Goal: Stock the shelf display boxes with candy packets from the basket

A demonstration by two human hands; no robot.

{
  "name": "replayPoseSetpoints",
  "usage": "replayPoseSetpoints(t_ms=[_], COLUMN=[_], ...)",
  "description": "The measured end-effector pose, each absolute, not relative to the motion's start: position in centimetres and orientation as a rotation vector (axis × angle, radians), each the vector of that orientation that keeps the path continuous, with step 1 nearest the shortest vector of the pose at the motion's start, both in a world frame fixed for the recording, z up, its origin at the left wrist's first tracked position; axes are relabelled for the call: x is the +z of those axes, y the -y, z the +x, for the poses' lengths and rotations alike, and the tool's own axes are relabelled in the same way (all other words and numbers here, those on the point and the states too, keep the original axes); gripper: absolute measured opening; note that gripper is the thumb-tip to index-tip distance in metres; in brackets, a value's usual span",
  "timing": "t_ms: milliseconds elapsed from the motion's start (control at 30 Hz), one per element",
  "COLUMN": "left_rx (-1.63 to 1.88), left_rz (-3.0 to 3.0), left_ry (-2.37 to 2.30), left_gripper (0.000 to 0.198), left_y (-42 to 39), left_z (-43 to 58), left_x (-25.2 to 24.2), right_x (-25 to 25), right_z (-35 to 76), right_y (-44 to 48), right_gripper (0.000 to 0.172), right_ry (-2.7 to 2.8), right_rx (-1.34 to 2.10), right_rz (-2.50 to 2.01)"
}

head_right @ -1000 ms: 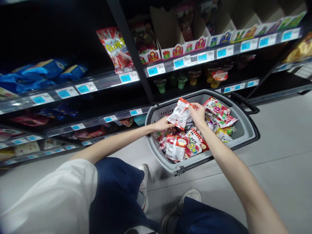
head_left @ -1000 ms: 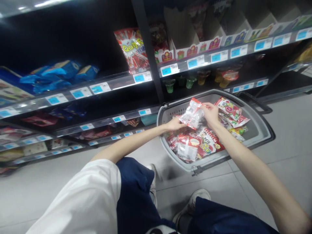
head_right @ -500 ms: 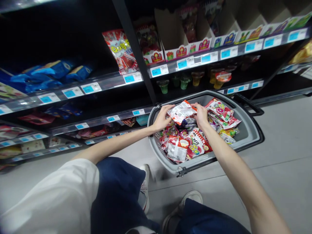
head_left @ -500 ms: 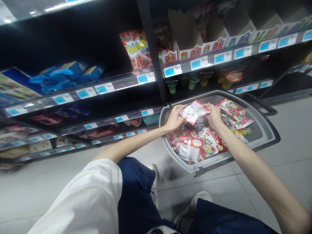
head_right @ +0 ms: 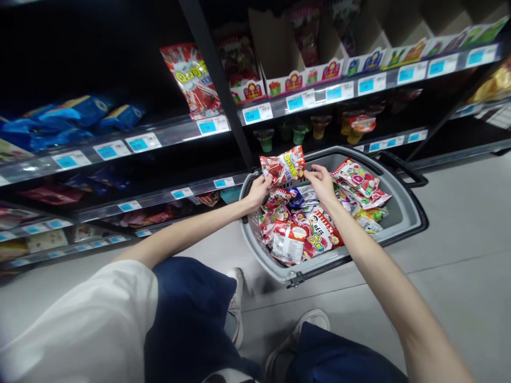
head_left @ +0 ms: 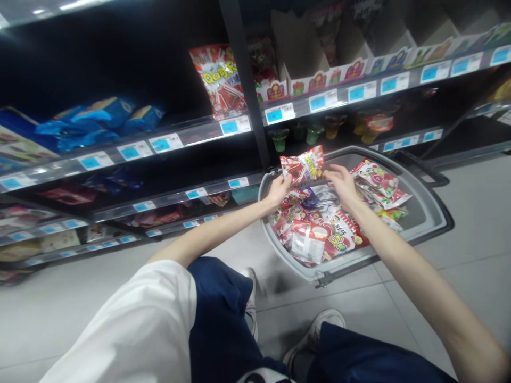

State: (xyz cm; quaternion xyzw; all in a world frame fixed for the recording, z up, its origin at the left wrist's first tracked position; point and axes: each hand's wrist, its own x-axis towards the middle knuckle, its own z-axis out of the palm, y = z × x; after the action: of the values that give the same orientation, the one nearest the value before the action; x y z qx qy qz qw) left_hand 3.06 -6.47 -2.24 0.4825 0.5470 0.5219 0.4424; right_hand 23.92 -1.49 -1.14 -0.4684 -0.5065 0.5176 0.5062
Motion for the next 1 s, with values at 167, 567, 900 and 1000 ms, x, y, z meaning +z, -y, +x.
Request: replayPoseSetpoints(t_ms=[167, 567, 900, 1000], left_rx=[1.156, 0.742, 0.592, 0.523], left_rz=[1.065, 1.262, 1.626, 1.824], left_ry=[-1.253, -1.262, -1.169, -1.139], left_gripper=[0.035, 0.043, 0.048, 0.043], left_y=[7.0, 7.7, 7.4, 7.8], left_z=[3.5, 3.5, 3.5, 4.0], left_x=[-1.5, -2.8, -3.0, -3.3], right_x=[-1.7, -2.2, -2.0, -2.1], right_z=[23.8, 23.6, 23.7, 23.7], right_y=[1.6, 0.9, 1.2, 1.3], right_gripper=[0.048, 0.042, 0.042, 0.042], right_ry=[1.324, 1.176, 1.172, 1.165], right_rx=[1.238, 1.049, 1.079, 1.088], right_rz=[-1.043, -1.104, -1.086, -1.071])
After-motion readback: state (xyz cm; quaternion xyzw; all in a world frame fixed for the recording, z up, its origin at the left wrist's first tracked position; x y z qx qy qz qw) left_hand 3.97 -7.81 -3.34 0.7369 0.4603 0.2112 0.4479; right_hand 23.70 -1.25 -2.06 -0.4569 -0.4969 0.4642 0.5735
